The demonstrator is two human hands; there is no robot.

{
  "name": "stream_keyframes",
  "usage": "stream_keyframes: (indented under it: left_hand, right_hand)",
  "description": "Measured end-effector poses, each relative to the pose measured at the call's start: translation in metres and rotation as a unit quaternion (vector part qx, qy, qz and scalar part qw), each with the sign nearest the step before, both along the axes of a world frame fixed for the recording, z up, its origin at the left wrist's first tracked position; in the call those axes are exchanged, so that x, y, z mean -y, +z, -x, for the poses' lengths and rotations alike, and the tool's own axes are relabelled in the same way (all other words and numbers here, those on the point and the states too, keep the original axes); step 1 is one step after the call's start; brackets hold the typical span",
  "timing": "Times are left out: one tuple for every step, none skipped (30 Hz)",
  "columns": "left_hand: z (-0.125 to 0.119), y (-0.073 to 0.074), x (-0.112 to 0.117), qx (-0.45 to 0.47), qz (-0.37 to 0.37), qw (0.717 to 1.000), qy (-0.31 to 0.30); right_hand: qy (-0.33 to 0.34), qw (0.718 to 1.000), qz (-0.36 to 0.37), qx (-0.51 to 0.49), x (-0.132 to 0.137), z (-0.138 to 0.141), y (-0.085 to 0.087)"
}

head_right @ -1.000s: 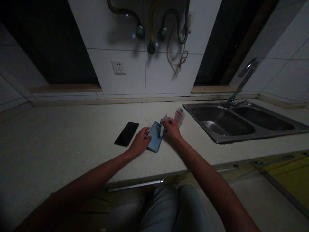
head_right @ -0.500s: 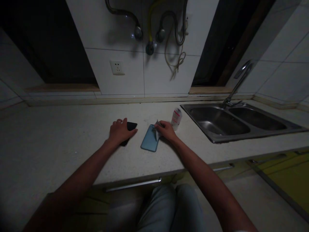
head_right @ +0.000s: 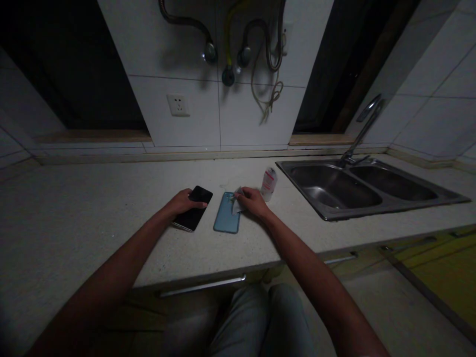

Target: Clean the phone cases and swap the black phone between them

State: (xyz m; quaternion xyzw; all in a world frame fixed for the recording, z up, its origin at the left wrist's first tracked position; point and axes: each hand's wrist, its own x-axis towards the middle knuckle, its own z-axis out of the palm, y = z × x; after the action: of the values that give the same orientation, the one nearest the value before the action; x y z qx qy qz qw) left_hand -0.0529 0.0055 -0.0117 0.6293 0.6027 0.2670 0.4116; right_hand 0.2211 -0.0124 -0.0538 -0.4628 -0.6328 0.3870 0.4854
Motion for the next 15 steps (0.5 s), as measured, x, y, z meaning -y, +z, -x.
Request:
stream_keyframes:
  left_hand:
    - [-0.001, -0.001, 0.0, 0.096, 0.041, 0.994, -0.024]
    - [-0.004, -0.002, 0.001, 0.181, 0.078, 0.979, -0.041]
    - [-0.007, -0.002, 0.002, 0.249, 0.11, 0.961, -0.049]
    - [-0.011, -0.002, 0.004, 0.29, 0.133, 0.947, -0.045]
    - [-0.016, -0.003, 0.005, 0.325, 0.152, 0.933, -0.033]
    - [-0.021, -0.003, 0.007, 0.358, 0.176, 0.917, -0.024]
    - [-0.025, -0.004, 0.009, 0.392, 0.205, 0.897, -0.017]
    - [-0.029, -0.005, 0.012, 0.428, 0.235, 0.873, -0.015]
    - [-0.033, -0.006, 0.015, 0.468, 0.263, 0.844, -0.018]
    - [-0.036, -0.007, 0.018, 0.504, 0.284, 0.815, -0.025]
    - [-0.039, -0.008, 0.021, 0.533, 0.299, 0.79, -0.037]
    - [-0.041, -0.009, 0.024, 0.554, 0.315, 0.769, -0.05]
    - [-0.043, -0.009, 0.027, 0.573, 0.324, 0.75, -0.065]
    - [-0.044, -0.01, 0.029, 0.589, 0.328, 0.735, -0.079]
    - [-0.045, -0.01, 0.031, 0.6, 0.333, 0.722, -0.094]
  right_hand:
    - [0.002, 1.0, 0.001, -0.001, 0.0, 0.0, 0.0]
    - [0.004, 1.0, 0.001, -0.001, 0.001, 0.001, 0.0]
    - [0.004, 1.0, 0.001, 0.0, 0.001, 0.001, 0.0]
    - [0.001, 1.0, 0.001, 0.002, 0.001, 0.001, 0.001]
    - [-0.002, 1.0, -0.001, 0.005, 0.001, 0.0, 0.001]
    - [-0.005, 1.0, -0.003, 0.006, 0.0, 0.0, 0.0]
    - [-0.008, 1.0, -0.005, 0.007, 0.0, -0.001, 0.0]
    - [-0.011, 1.0, -0.007, 0.006, -0.001, -0.001, -0.001]
    - [-0.014, 1.0, -0.009, 0.004, -0.003, -0.002, -0.001]
    - [-0.015, 1.0, -0.009, 0.0, -0.004, -0.003, -0.002]
    - [-0.016, 1.0, -0.008, -0.006, -0.005, -0.003, -0.003]
    - [-0.019, 1.0, -0.009, -0.015, -0.006, -0.003, -0.004]
    - [-0.025, 0.999, -0.01, -0.023, -0.007, -0.004, -0.005]
    - [-0.033, 0.999, -0.012, -0.029, -0.008, -0.005, -0.005]
    - [-0.043, 0.998, -0.017, -0.032, -0.009, -0.005, -0.006]
